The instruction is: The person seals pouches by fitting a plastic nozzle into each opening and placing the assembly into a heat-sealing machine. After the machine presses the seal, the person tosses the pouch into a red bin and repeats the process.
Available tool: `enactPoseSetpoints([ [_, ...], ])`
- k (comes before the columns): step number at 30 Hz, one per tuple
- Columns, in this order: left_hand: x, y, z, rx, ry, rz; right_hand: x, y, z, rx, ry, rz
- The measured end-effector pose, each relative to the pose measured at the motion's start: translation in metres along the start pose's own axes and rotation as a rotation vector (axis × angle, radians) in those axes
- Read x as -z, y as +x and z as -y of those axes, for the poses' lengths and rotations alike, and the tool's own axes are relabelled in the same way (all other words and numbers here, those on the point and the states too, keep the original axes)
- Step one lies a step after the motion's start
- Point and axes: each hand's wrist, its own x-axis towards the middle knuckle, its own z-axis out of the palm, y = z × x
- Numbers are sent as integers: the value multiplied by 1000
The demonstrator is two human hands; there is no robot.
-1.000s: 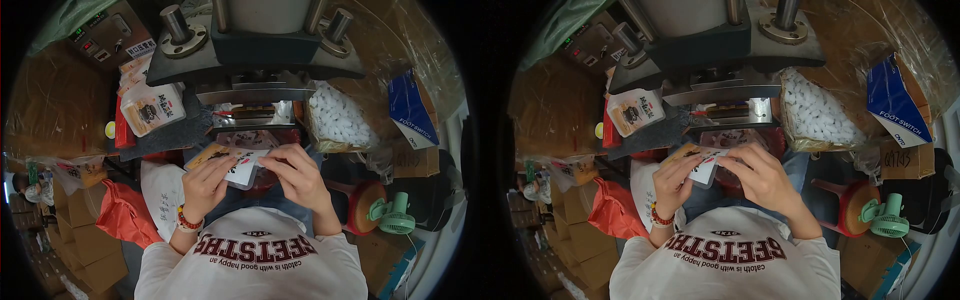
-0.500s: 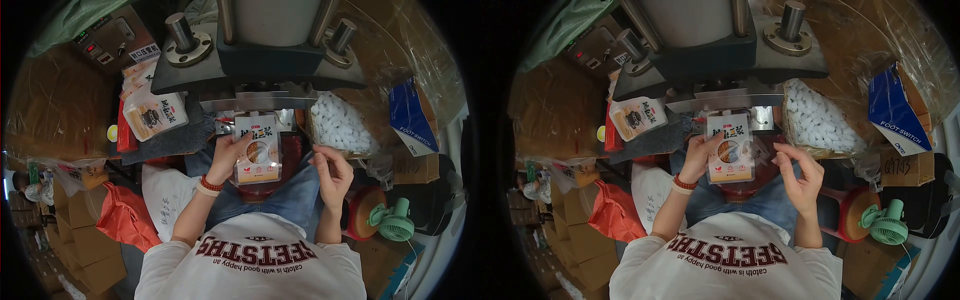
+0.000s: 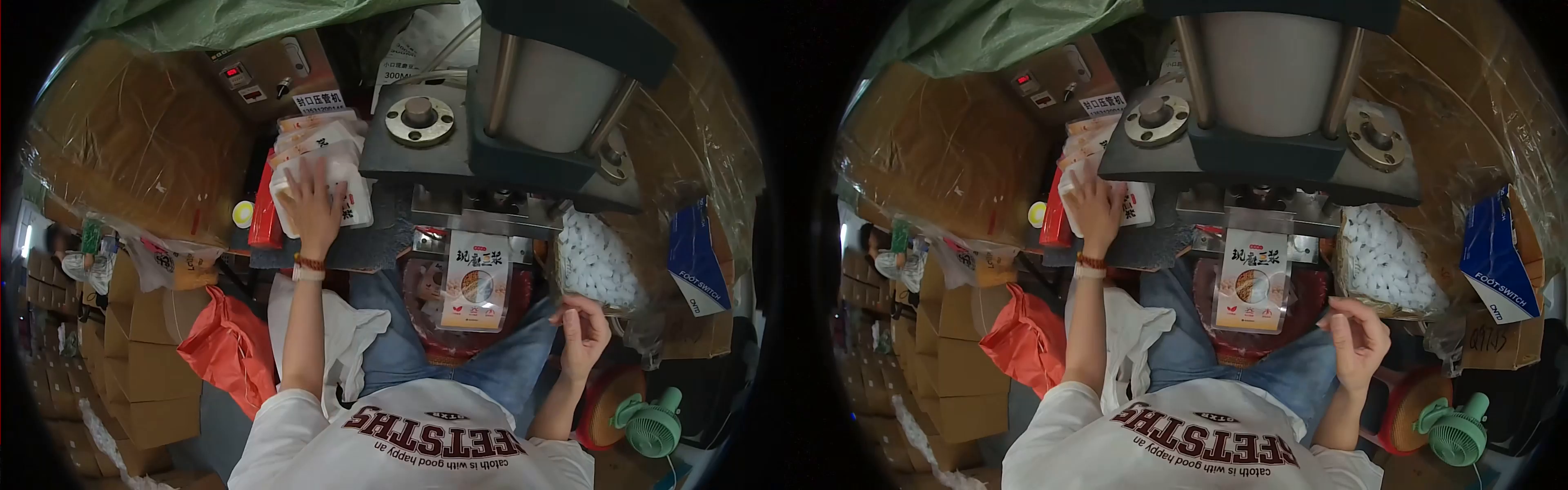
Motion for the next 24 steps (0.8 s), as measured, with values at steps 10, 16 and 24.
enactPoseSetpoints([
  [10, -19, -29, -11, 26, -125, -54, 5, 73, -43, 27, -596, -147],
  [16, 43, -110, -47, -241, -259, 247, 19, 84, -95, 144, -1270, 152],
  [24, 88, -114, -42, 334, -1009, 470, 6, 69, -39, -28, -423, -193],
])
